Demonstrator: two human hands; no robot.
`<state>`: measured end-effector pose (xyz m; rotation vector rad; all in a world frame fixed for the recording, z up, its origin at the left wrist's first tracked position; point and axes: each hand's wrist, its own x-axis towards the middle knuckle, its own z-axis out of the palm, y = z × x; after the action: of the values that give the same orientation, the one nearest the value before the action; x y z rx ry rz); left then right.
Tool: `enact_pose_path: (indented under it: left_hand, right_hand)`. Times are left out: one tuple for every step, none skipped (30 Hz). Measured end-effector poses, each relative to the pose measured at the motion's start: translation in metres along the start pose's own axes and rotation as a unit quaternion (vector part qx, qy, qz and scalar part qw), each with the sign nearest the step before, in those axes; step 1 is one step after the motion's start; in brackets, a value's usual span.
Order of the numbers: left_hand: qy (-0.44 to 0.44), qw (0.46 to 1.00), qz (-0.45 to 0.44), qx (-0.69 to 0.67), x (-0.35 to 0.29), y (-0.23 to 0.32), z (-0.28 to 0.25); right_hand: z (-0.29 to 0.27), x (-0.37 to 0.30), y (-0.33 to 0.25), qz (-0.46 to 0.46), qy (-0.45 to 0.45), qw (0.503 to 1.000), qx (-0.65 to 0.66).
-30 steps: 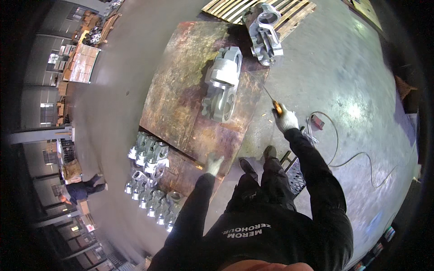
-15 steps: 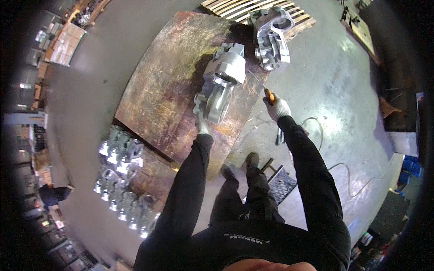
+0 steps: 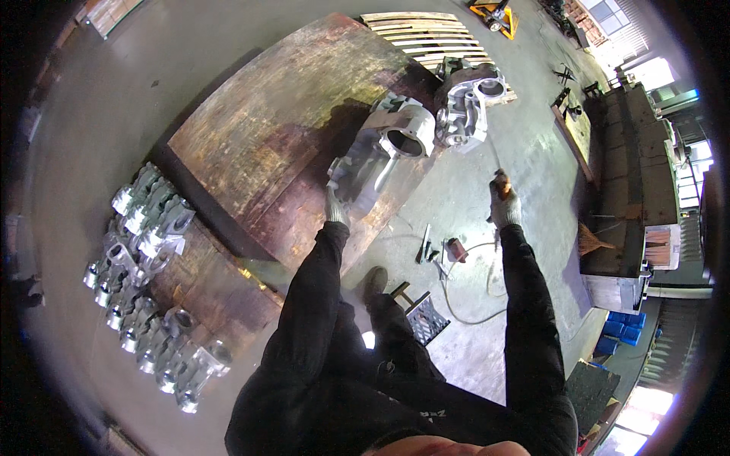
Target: The person smooths and cleans metal castings using a sanding block and a pneumatic air gun. They handle each casting one at a time, sanding edges and blowing away debris before placing the finished pieces on a wooden pallet.
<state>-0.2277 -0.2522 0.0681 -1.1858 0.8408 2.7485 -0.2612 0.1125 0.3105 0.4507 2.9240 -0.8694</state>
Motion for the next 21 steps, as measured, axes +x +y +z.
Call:
enact_pose_path:
  left_hand:
    - [-0.082,0.994,0.075,-0.014,-0.013,0.008,-0.009]
    - [-0.154,0.98,0.121,-0.025,-0.024,0.019,-0.02]
    - [-0.228,0.959,0.164,-0.035,-0.034,0.029,-0.033]
    - [-0.223,0.963,0.146,-0.048,-0.044,0.041,-0.052]
    - [-0.202,0.969,0.13,-0.048,-0.057,0.051,-0.078]
    - [-0.131,0.985,0.086,-0.072,-0.069,0.059,-0.108]
    - [-0.083,0.989,0.123,0.012,-0.073,0.068,-0.134]
    - [-0.035,0.989,0.137,0.037,-0.076,0.076,-0.162]
    - [0.022,0.996,0.087,-0.016,-0.076,0.089,-0.192]
    - [0.051,0.996,0.054,-0.049,-0.076,0.099,-0.218]
    - [0.073,0.997,0.022,0.018,-0.08,0.115,-0.249]
    - [0.132,0.987,0.052,0.072,-0.089,0.119,-0.276]
    - [-0.02,1.0,0.013,0.017,-0.095,0.136,-0.301]
    - [0.021,0.998,0.016,0.057,-0.108,0.137,-0.324]
    - [0.084,0.992,0.015,0.097,-0.127,0.142,-0.35]
    - [0.149,0.98,0.018,0.129,-0.147,0.144,-0.373]
    - [0.122,0.981,0.051,0.142,-0.153,0.151,-0.391]
    - [0.12,0.965,0.088,0.216,-0.171,0.146,-0.411]
    - [0.157,0.945,0.105,0.268,-0.188,0.141,-0.431]
    - [0.162,0.939,0.139,0.271,-0.2,0.124,-0.444]
    - [0.185,0.933,0.159,0.264,-0.212,0.11,-0.454]
  right_hand:
    - [-0.002,-0.005,0.003,-0.002,-0.05,0.998,-0.029]
    - [-0.003,-0.012,0.005,-0.274,-0.026,0.956,-0.102]
    - [-0.005,-0.019,0.007,-0.233,-0.06,0.963,-0.125]
    - [-0.008,-0.028,0.009,-0.084,-0.043,0.995,-0.025]
    - [-0.017,-0.036,0.009,0.069,-0.025,0.994,0.075]
    - [-0.016,-0.05,0.01,0.074,-0.026,0.993,0.086]
    - [-0.022,-0.06,0.01,0.049,-0.085,0.994,0.057]
    - [-0.017,-0.082,0.012,-0.056,-0.139,0.989,-0.001]
    - [-0.018,-0.096,0.014,-0.134,-0.204,0.967,-0.073]
    - [-0.025,-0.106,0.018,-0.149,-0.229,0.932,-0.239]
    - [-0.027,-0.116,0.023,-0.068,-0.104,0.987,-0.098]
    - [-0.031,-0.118,0.028,0.017,-0.013,0.999,0.05]
    - [-0.032,-0.121,0.035,0.002,0.082,0.992,0.093]
    - [-0.033,-0.123,0.045,-0.02,0.174,0.976,0.13]
    - [-0.03,-0.12,0.055,-0.033,0.068,0.997,-0.01]
    - [-0.03,-0.121,0.069,-0.046,-0.039,0.987,-0.148]
    - [-0.021,-0.123,0.082,-0.079,-0.105,0.968,-0.213]
    - [-0.008,-0.118,0.095,-0.073,-0.065,0.985,-0.143]
    - [0.003,-0.104,0.108,-0.082,0.032,0.995,-0.055]
    - [0.016,-0.094,0.12,-0.146,0.163,0.976,0.004]
    - [0.027,-0.084,0.132,-0.229,0.275,0.914,-0.19]
